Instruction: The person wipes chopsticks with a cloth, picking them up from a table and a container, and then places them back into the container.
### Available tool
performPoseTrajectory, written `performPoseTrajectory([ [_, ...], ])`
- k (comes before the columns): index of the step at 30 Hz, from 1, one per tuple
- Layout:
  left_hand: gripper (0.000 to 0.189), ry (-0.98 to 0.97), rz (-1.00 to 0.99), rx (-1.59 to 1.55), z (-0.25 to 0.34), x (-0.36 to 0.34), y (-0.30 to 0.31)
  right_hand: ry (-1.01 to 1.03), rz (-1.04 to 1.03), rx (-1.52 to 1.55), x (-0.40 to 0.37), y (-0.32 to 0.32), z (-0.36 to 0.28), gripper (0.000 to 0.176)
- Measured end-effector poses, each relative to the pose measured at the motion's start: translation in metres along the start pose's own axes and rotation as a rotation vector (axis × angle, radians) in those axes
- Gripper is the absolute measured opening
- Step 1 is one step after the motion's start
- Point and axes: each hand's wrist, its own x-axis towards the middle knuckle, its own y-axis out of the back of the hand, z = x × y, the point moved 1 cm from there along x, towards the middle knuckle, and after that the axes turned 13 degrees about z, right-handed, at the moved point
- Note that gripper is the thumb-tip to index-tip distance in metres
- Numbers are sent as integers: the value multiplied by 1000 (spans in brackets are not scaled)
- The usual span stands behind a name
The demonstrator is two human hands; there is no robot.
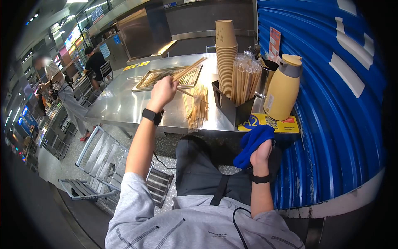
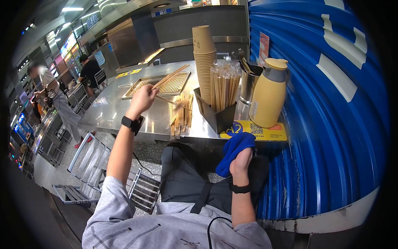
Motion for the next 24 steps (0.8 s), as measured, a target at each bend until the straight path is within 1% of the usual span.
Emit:
performPoseTrajectory([
  [2,29,37,-1,21,-9,11,0,7,-36,0,-8,-5,-6,35],
  [5,30,29,40,127,-6,20,19,13,-60,1,-7,-3,-6,35],
  [9,30,98,166,206,-19,15,37,-5,-78,3,-6,-1,-6,35],
  [10,29,117,225,178,-17,8,41,6,-65,3,-4,0,-4,35],
  [12,29,147,302,89,-38,-6,21,27,-41,0,4,5,3,35],
  [13,28,161,343,43,-51,-14,8,11,-61,3,5,7,4,35],
  [14,28,173,307,17,-55,-27,-5,-3,-81,7,5,8,4,34],
  [16,26,256,71,-136,-59,-55,-35,-10,-85,10,4,7,4,34],
  [17,29,132,52,-112,-76,-72,-65,-2,-69,8,1,5,3,35],
  [18,34,126,-91,-32,-87,-88,-91,8,-54,6,-1,3,2,35],
  [19,38,200,-302,-19,-78,-99,-99,1,-52,7,-4,1,0,35],
  [20,41,220,-372,-29,-71,-111,-107,-4,-49,9,-7,-2,-3,36],
  [21,49,260,-392,-66,-55,-119,-102,-10,-45,11,-9,-4,-5,36],
  [24,70,282,-381,102,-29,-119,-94,7,-107,-32,-9,0,-7,38],
])
